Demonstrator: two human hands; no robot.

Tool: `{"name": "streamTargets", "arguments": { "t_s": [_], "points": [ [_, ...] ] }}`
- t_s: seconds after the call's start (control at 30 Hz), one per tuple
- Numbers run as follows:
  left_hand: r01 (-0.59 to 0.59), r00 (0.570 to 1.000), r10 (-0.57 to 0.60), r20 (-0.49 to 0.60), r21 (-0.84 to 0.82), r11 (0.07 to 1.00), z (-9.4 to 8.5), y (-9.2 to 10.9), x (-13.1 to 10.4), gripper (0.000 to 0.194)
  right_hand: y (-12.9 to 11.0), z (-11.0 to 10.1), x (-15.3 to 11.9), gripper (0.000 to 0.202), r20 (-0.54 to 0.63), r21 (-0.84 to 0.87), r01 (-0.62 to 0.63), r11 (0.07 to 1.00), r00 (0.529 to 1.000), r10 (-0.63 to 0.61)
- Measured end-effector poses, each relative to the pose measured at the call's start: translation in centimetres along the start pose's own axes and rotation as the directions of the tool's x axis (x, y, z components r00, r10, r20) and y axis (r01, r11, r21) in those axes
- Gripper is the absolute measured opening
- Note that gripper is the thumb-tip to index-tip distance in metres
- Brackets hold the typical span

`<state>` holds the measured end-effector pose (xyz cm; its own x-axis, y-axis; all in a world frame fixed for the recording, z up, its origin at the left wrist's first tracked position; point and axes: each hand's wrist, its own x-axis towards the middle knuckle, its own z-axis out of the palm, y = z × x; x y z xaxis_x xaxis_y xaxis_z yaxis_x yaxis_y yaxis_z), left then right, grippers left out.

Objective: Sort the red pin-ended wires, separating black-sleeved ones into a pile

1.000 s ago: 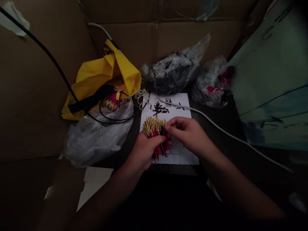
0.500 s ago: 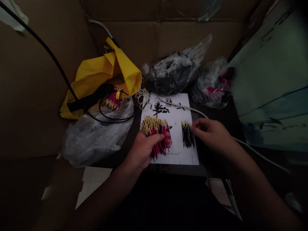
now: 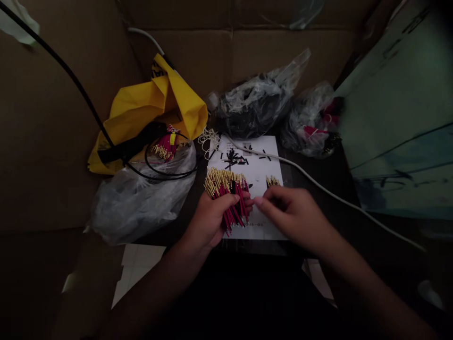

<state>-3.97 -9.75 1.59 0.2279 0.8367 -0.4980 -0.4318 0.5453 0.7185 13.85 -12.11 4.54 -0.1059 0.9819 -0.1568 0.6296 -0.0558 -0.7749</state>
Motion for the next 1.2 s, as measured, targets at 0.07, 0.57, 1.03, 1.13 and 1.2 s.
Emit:
{"name": "streamTargets", "arguments": {
  "t_s": [0.07, 0.57, 1.03, 1.13, 1.2],
  "points": [
    [-0.053, 0.998, 0.052, -0.028, -0.018, 0.998, 0.2, 0.0, 0.0, 0.017, -1.4, 1.1, -0.6, 0.036, 0.067, -0.001, 0.066, 0.998, 0.996, -0.066],
    [-0.077, 0.994, 0.069, -0.082, -0.104, 0.992, 0.6, -0.7, -0.1, 0.023, 0.4, 4.3, 0.9, 0.019, -0.145, 0.16, 0.048, 0.986, 0.989, -0.024],
    [-0.15, 0.986, 0.152, -0.063, 0.035, 0.988, 0.6, -0.2, -0.6, 0.033, 0.5, 3.8, 2.8, 0.014, -0.151, 0.264, 0.123, 0.957, 0.985, -0.085],
    [-0.15, 0.987, 0.153, -0.053, 0.059, 0.987, 0.6, -0.1, -0.5, 0.035, 0.3, 3.3, 3.2, 0.011, -0.142, 0.246, 0.126, 0.961, 0.986, -0.093],
    [-0.146, 0.986, 0.152, -0.075, 0.071, 0.987, 0.6, -0.1, -0.3, 0.035, 0.2, 3.1, 3.4, 0.01, -0.131, 0.274, 0.111, 0.955, 0.988, -0.077]
  ]
}}
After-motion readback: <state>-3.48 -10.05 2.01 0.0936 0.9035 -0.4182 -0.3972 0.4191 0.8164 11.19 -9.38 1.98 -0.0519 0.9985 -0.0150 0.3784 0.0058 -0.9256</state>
